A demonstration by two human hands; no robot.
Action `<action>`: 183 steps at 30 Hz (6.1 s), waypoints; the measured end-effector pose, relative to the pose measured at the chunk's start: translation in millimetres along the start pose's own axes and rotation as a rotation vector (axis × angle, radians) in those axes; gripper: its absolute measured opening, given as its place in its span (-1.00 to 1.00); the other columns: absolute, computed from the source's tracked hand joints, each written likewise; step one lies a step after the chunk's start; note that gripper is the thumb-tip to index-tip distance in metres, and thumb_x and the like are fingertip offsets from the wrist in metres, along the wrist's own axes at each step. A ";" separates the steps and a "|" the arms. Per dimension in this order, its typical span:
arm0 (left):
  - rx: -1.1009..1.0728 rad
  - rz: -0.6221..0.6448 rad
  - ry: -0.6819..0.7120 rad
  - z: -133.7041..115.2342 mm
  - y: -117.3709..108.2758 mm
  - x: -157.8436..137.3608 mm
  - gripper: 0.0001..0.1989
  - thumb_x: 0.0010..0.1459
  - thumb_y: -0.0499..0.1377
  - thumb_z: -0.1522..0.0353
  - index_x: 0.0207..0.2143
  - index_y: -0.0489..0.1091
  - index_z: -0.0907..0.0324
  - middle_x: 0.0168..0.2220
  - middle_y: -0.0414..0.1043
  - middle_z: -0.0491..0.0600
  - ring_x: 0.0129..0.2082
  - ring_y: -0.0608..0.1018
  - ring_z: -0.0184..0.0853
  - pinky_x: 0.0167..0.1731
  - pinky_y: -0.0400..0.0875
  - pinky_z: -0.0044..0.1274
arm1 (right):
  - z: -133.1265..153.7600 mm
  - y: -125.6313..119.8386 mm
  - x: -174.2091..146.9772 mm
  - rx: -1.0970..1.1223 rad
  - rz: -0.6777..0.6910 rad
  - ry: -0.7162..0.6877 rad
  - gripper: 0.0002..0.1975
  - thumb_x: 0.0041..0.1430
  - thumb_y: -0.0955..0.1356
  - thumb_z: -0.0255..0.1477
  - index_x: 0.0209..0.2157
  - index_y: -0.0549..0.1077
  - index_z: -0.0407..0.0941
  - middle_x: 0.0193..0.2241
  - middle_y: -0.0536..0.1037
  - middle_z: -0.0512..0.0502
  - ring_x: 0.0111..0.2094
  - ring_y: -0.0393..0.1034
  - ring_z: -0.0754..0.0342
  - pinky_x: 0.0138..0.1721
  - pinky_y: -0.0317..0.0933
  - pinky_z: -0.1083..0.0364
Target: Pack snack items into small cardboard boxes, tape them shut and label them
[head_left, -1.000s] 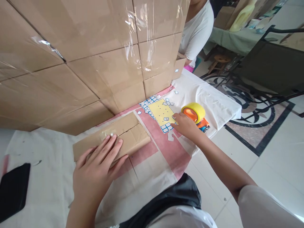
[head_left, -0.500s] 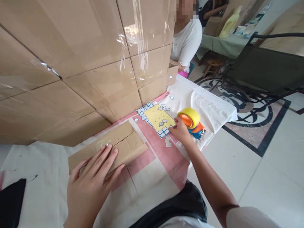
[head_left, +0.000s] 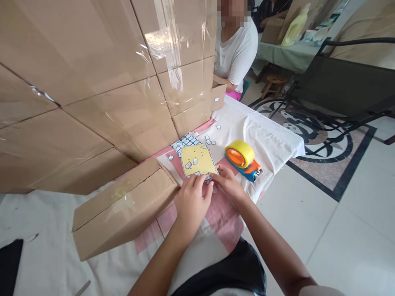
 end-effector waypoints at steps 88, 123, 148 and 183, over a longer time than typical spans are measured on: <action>-0.381 -0.457 -0.093 51.8 45.1 -28.9 -0.79 0.30 0.10 0.23 -0.33 0.47 0.09 -0.19 0.65 0.06 -0.29 0.67 -0.25 -0.31 0.51 -0.50 | 48.1 44.9 -59.9 -1.063 -0.227 -0.957 -0.77 0.21 0.34 -0.59 -0.12 0.33 -0.07 -0.22 0.47 -0.17 -0.23 0.36 -0.05 -0.25 0.36 -0.03; 0.347 -0.302 -0.321 132.5 -158.8 -26.3 -0.43 0.21 0.12 0.04 0.17 0.38 0.13 0.21 0.39 0.24 0.24 0.36 0.21 0.14 0.23 0.13 | 5.9 57.4 -6.4 0.486 0.081 0.185 -0.64 -0.13 0.56 -0.28 -0.54 0.34 -0.12 -0.61 0.27 0.11 -0.55 0.11 0.20 -0.44 -0.05 0.13; -0.022 0.144 -0.647 239.2 -158.7 -68.3 -0.53 0.23 0.00 -0.02 0.04 0.38 -0.01 0.10 0.47 -0.08 0.17 0.44 -0.12 0.19 0.34 -0.27 | -25.7 141.5 -14.0 0.185 0.038 0.249 -0.74 -0.17 0.56 -0.22 -0.54 0.55 -0.10 0.07 0.42 -0.08 0.16 0.25 -0.12 0.19 -0.02 -0.01; -0.182 0.126 -0.538 263.3 -161.8 -74.1 -0.44 0.11 0.07 -0.13 0.00 0.46 -0.01 0.12 0.50 -0.03 0.18 0.46 0.02 0.27 0.26 -0.11 | 36.9 185.1 -54.2 -0.674 0.619 -0.583 0.39 -0.31 0.61 -0.16 0.45 -0.20 0.03 0.39 0.03 -0.36 0.38 -0.08 -0.35 0.34 -0.26 -0.26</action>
Point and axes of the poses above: each hand's wrist, its own x-axis towards the middle knuckle, its own y-axis out of the palm, z = x × y, the point moved 8 cm from there along x, towards the middle knuckle
